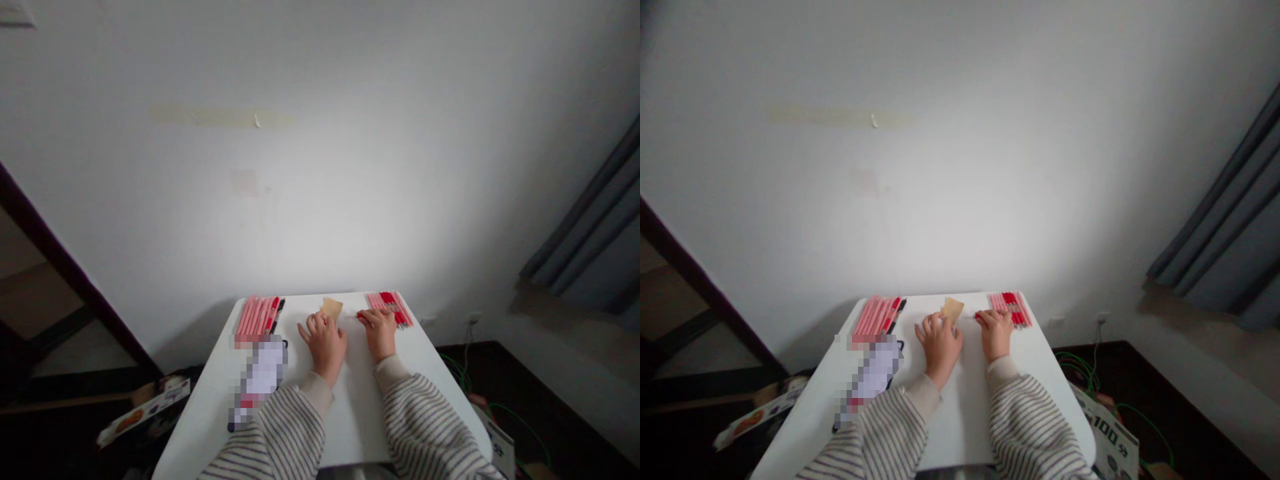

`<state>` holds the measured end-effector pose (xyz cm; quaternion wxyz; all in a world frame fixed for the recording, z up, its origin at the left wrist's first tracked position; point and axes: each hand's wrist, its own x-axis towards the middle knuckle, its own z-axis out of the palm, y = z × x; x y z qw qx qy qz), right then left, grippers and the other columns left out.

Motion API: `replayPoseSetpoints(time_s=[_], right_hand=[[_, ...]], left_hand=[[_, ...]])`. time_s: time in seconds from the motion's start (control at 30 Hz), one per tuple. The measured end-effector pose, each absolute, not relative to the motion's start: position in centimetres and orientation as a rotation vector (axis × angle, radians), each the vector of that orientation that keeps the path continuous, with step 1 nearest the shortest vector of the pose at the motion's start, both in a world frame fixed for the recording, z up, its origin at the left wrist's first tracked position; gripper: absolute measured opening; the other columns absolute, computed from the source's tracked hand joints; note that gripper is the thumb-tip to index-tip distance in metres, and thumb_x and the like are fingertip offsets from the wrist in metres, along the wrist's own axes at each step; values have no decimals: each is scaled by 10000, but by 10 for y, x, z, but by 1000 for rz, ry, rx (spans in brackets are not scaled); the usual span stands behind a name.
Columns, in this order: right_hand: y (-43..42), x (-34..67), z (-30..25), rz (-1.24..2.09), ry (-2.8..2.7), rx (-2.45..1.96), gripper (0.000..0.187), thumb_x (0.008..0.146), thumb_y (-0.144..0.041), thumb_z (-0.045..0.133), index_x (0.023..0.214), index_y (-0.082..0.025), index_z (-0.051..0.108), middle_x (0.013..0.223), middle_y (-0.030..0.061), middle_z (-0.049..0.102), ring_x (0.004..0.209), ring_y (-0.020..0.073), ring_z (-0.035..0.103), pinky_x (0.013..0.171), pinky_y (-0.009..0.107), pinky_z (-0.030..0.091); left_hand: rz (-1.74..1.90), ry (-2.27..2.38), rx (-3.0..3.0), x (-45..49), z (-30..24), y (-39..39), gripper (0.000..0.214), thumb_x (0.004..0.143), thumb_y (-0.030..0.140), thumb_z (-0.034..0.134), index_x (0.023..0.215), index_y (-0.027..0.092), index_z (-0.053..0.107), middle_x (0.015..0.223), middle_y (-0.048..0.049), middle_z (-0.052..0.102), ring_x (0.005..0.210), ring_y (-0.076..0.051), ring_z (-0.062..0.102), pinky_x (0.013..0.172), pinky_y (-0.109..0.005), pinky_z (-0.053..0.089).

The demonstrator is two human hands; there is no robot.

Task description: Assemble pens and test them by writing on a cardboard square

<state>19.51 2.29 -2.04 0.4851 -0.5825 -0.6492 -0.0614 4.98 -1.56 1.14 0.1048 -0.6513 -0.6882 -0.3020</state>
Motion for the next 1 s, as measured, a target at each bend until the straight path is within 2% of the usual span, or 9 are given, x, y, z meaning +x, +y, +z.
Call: replayPoseSetpoints(time_s=[0.67, 1.0], right_hand=[[22, 195, -20, -155, -1574, -1436, 235, 894, -358, 529, 846, -283, 747, 866, 31, 719, 937, 249, 427, 806, 371, 272], [24, 196, -22, -148, -1578, -1421, 261, 903, -369, 511, 854, -269, 747, 869, 34, 719, 926, 251, 418, 809, 370, 274]], left_hand=[[-841, -2060, -1973, 50, 10, -13, 231, 763, 288, 538, 930, 189, 663, 1160, -114, 549, 1182, -299, 384, 1059, -634, 204], [-895, -2039, -1957, 49, 10, -14, 224, 765, 322, 550, 912, 196, 662, 1131, -98, 558, 1153, -288, 399, 1047, -613, 234]])
